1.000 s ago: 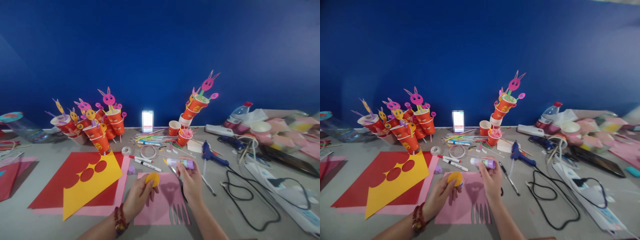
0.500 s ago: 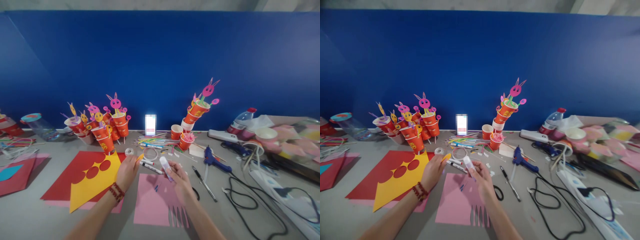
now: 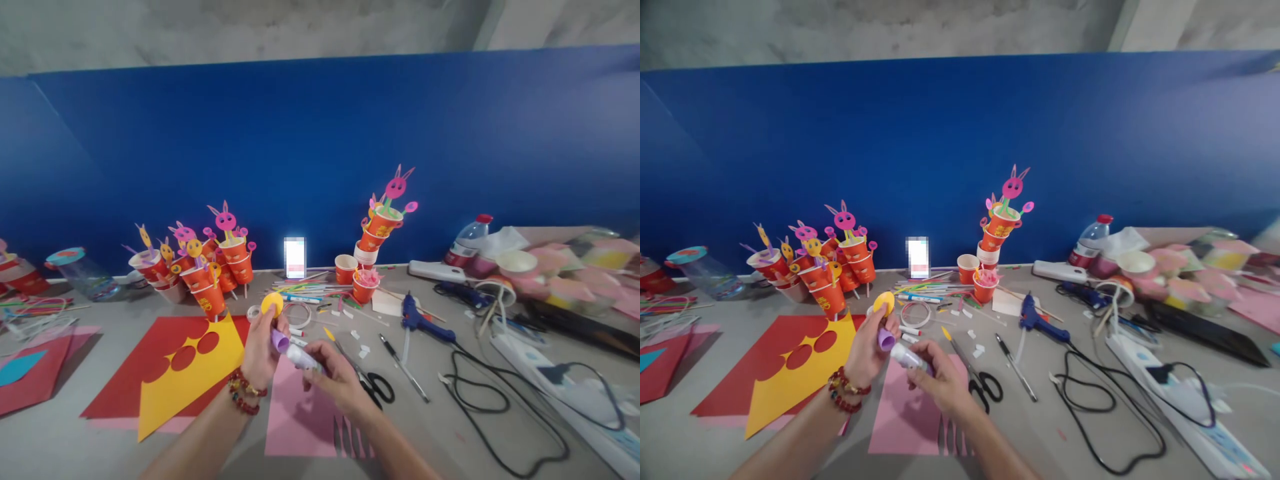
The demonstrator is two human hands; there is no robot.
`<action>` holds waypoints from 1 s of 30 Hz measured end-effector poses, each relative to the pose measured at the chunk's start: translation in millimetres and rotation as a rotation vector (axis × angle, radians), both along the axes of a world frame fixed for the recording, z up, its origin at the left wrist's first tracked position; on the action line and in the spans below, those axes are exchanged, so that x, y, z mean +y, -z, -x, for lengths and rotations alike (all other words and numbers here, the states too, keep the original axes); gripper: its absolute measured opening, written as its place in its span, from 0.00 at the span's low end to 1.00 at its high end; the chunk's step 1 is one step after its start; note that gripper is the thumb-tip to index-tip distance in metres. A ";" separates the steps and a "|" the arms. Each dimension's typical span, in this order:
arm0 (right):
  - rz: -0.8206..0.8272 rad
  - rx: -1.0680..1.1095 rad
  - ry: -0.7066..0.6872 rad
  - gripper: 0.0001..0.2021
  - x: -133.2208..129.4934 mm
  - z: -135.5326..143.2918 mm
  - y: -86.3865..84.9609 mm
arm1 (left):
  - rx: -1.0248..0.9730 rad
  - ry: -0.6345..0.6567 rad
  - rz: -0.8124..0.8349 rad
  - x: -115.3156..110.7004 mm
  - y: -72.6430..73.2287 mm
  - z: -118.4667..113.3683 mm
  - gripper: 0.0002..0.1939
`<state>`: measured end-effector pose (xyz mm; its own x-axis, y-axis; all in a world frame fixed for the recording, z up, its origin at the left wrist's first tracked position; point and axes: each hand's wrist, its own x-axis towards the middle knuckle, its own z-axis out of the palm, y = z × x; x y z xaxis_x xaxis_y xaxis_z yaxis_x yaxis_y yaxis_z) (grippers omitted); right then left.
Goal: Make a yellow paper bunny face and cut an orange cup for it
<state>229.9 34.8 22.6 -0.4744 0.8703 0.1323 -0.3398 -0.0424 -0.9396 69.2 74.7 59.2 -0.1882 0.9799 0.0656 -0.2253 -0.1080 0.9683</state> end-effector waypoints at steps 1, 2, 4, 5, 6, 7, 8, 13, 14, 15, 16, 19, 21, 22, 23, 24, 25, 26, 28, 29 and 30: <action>-0.009 0.008 0.004 0.16 -0.3 0.0 -1.0 | -0.036 -0.007 -0.005 -1.2 -1.8 -2.7 0.23; -0.016 0.012 0.008 0.16 -0.4 -0.2 -1.8 | -0.067 -0.021 -0.013 -2.1 -2.8 -4.4 0.23; -0.027 0.008 0.013 0.16 -0.8 -0.7 -2.8 | -0.107 -0.061 -0.037 -3.2 -3.1 -5.1 0.23; -0.032 0.003 0.013 0.16 -1.0 -0.9 -3.0 | -0.117 -0.080 -0.049 -3.8 -2.6 -4.7 0.23; -0.038 0.000 0.013 0.16 -1.1 -1.0 -3.1 | -0.119 -0.094 -0.060 -4.4 -1.9 -4.2 0.24; -0.042 -0.002 0.013 0.16 -1.1 -0.9 -3.0 | -0.115 -0.102 -0.069 -5.3 -1.2 -3.8 0.24; -0.047 -0.006 0.013 0.16 -1.0 -0.8 -2.7 | -0.108 -0.106 -0.074 -6.4 -0.6 -3.7 0.24; -0.124 -0.104 0.016 0.15 0.4 0.1 1.6 | -0.133 -0.131 -0.133 -13.7 -3.0 -8.7 0.21; -0.157 -0.139 0.029 0.14 0.6 0.4 2.9 | -0.146 -0.132 -0.152 -14.9 -4.4 -10.3 0.21; -0.195 -0.175 0.045 0.14 0.6 0.7 4.3 | -0.155 -0.131 -0.168 -15.8 -5.9 -11.8 0.21; -0.239 -0.212 0.062 0.14 0.5 1.1 5.5 | -0.164 -0.126 -0.179 -16.5 -7.3 -13.2 0.21; -0.357 -0.286 0.094 0.14 -0.4 2.5 7.7 | -0.206 -0.097 -0.187 -17.3 -9.6 -16.2 0.21; -0.396 -0.306 0.103 0.15 -1.4 3.3 7.6 | -0.240 -0.084 -0.189 -17.7 -9.7 -17.4 0.21; -0.408 -0.310 0.109 0.15 -2.0 3.6 7.3 | -0.253 -0.085 -0.195 -18.1 -9.5 -18.0 0.21; -0.419 -0.316 0.113 0.15 -2.6 3.9 6.9 | -0.259 -0.094 -0.204 -18.8 -9.1 -18.5 0.21; -0.430 -0.326 0.116 0.15 -3.1 4.1 6.7 | -0.265 -0.111 -0.214 -19.7 -8.8 -19.1 0.21; -0.442 -0.338 0.116 0.15 -3.6 4.2 6.5 | -0.263 -0.135 -0.222 -20.8 -8.4 -19.7 0.21; -0.454 -0.351 0.114 0.15 -3.9 4.3 6.5 | -0.248 -0.169 -0.226 -21.9 -7.9 -20.2 0.22; -0.473 -0.374 0.117 0.15 -4.2 4.1 7.1 | -0.188 -0.241 -0.216 -24.1 -6.4 -20.9 0.22; -0.480 -0.385 0.122 0.15 -4.1 3.9 7.5 | -0.155 -0.270 -0.207 -25.1 -5.1 -21.0 0.22; -0.485 -0.394 0.125 0.15 -4.1 3.6 7.8 | -0.126 -0.290 -0.196 -25.9 -3.4 -20.8 0.23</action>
